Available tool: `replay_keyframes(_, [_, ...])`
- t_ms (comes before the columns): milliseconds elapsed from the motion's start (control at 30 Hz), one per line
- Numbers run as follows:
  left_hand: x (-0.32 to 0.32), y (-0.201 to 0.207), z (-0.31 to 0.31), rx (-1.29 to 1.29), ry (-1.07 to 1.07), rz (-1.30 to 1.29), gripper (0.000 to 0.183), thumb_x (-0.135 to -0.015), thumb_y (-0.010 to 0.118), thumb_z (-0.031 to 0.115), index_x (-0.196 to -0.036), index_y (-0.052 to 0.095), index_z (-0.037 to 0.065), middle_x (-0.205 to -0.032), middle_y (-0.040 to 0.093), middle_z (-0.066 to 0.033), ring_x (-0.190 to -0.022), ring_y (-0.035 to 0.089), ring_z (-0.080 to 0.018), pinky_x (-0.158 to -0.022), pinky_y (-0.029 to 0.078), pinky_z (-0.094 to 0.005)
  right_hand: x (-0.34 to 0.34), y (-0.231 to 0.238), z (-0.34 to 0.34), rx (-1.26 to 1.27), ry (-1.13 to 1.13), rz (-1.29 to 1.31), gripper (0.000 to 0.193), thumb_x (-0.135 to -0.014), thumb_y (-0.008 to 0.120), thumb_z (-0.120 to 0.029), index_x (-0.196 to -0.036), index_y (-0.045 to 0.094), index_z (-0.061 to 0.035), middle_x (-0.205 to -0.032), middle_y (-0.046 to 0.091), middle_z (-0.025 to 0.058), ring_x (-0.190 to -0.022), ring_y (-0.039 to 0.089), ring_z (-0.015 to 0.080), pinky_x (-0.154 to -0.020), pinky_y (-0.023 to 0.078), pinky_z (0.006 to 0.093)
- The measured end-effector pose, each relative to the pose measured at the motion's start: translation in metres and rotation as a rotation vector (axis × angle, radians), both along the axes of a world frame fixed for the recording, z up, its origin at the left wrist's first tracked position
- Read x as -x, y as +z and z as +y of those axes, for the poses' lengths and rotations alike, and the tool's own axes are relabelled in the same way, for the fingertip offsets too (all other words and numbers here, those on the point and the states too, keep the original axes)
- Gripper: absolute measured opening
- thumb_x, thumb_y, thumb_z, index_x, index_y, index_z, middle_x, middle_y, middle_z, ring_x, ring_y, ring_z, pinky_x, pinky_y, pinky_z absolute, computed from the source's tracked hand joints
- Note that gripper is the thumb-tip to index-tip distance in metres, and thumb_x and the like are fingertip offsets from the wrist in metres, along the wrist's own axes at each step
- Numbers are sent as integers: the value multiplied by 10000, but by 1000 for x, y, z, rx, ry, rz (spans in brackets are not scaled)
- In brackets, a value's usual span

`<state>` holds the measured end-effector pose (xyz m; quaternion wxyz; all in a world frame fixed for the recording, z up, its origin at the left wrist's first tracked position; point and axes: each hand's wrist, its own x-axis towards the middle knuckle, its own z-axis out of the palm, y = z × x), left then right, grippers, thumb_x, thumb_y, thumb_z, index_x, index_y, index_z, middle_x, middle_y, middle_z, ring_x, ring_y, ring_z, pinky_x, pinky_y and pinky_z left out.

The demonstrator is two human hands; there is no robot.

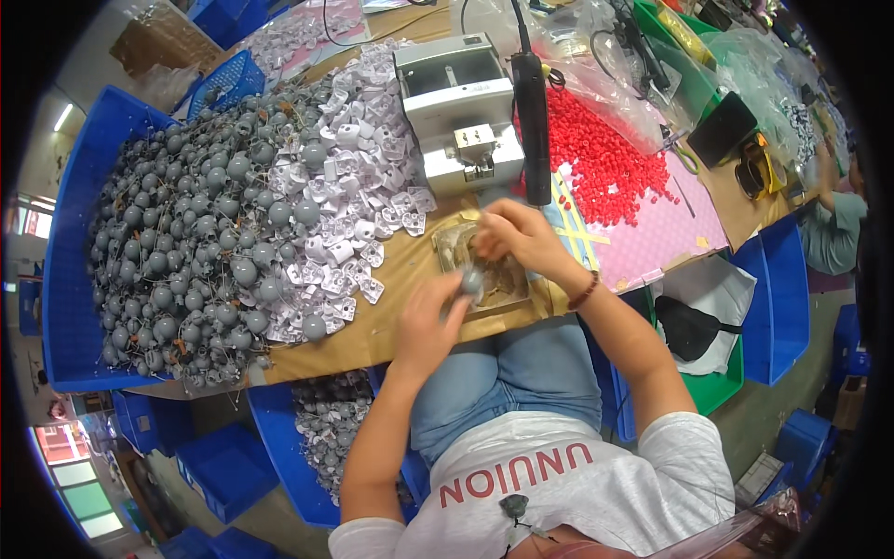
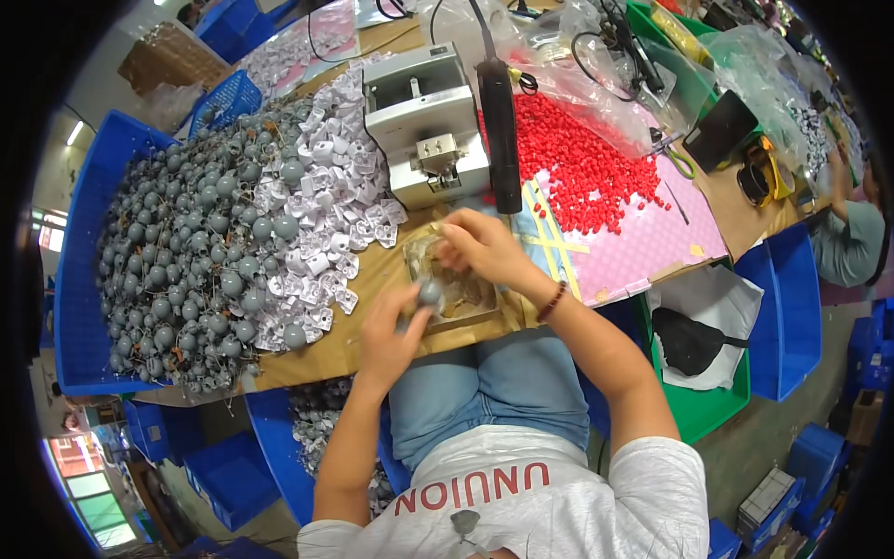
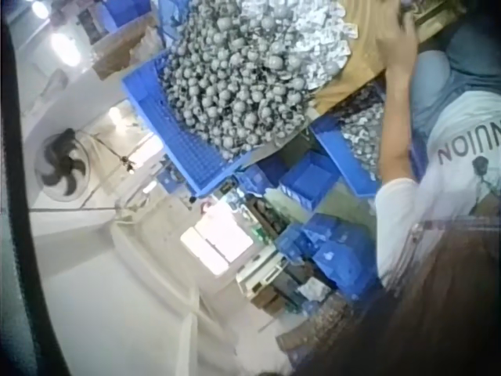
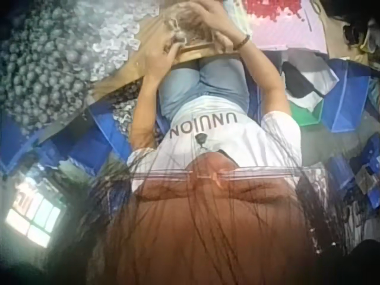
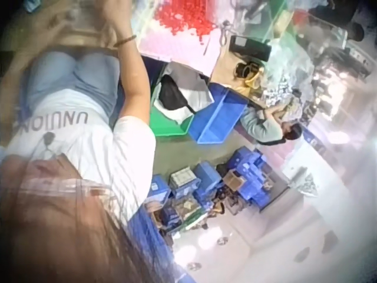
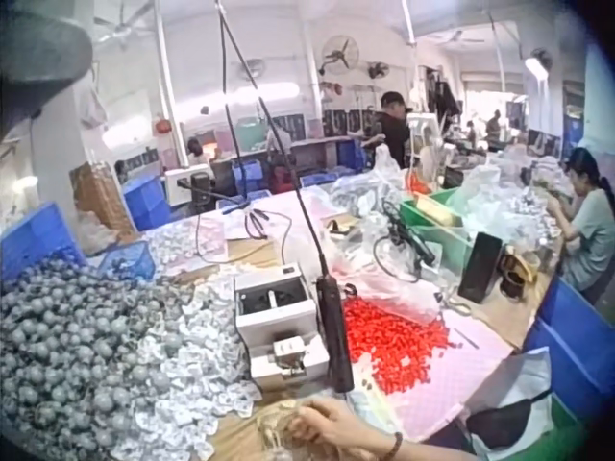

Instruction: Assembling small plastic toy components using an electric screwdriver at a factory workbench.

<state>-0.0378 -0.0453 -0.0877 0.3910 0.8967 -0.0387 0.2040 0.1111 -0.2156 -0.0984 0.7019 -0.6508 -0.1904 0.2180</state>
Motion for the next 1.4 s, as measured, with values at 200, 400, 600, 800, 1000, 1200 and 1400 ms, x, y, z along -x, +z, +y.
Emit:
replay_keyframes(200, [159, 33, 122, -195, -404, 1077, 311, -828, 793, 207, -1087, 696, 65, -1011, 721, -127, -928, 686, -331, -803, 542, -409, -27, 3, -95, 526, -200, -728, 106, -911, 701, -88, -994, 664, -34, -904, 675, 115, -792, 674, 270, -671, 535, 353])
replay_keyframes(400, [80, 64, 99, -321, -129, 724, 222, -857, 747, 181, -1018, 672, 48, -900, 674, -138, -875, 661, -336, -769, 532, -432, -52, -16, -103, 810, -216, -1121, 139, -839, 707, -51, -975, 679, -57, -919, 633, 105, -867, 599, 300, -757, 515, 406])
replay_keyframes(600, [-60, 6, 56, -549, 127, 98, 268, -814, 754, 173, -1031, 640, 64, -906, 639, -131, -872, 649, -337, -738, 548, -433, -65, -27, -88, 842, -143, -1251, 95, -788, 689, -8, -862, 651, -54, -791, 596, 90, -809, 568, 292, -733, 491, 391])
replay_keyframes(800, [-88, -31, 56, -661, 134, 88, 191, -792, 664, 84, -978, 623, 66, -920, 626, -129, -854, 652, -321, -661, 552, -417, -63, -28, -98, 658, -213, -989, 178, -802, 661, 87, -944, 680, -19, -934, 635, 117, -865, 637, 285, -741, 531, 359])
replay_keyframes(1000, [-19, -21, 51, -510, -21, 109, 264, -814, 685, 52, -1071, 634, 77, -1008, 651, -134, -950, 652, -351, -761, 554, -419, -52, -26, -106, 274, -166, -535, 212, -876, 620, 131, -1037, 704, 21, -1076, 669, 92, -949, 671, 159, -786, 557, 273])
replay_keyframes(1200, [-25, -5, 42, -205, 32, 76, 195, -846, 707, 54, -1037, 675, 75, -1048, 661, -119, -957, 658, -351, -830, 548, -426, -17, -11, -77, 217, -79, -375, 165, -861, 704, 82, -1016, 704, 26, -1017, 706, 89, -932, 671, 141, -805, 547, 269])
replay_keyframes(1400, [-52, -2, 0, -181, -246, 112, 211, -803, 718, 34, -1007, 679, 74, -1034, 665, -75, -1116, 589, -332, -936, 505, -428, -3, 1, -44, 182, 12, -689, 171, -801, 797, 28, -920, 680, -12, -909, 690, 92, -809, 659, 213, -722, 512, 319])
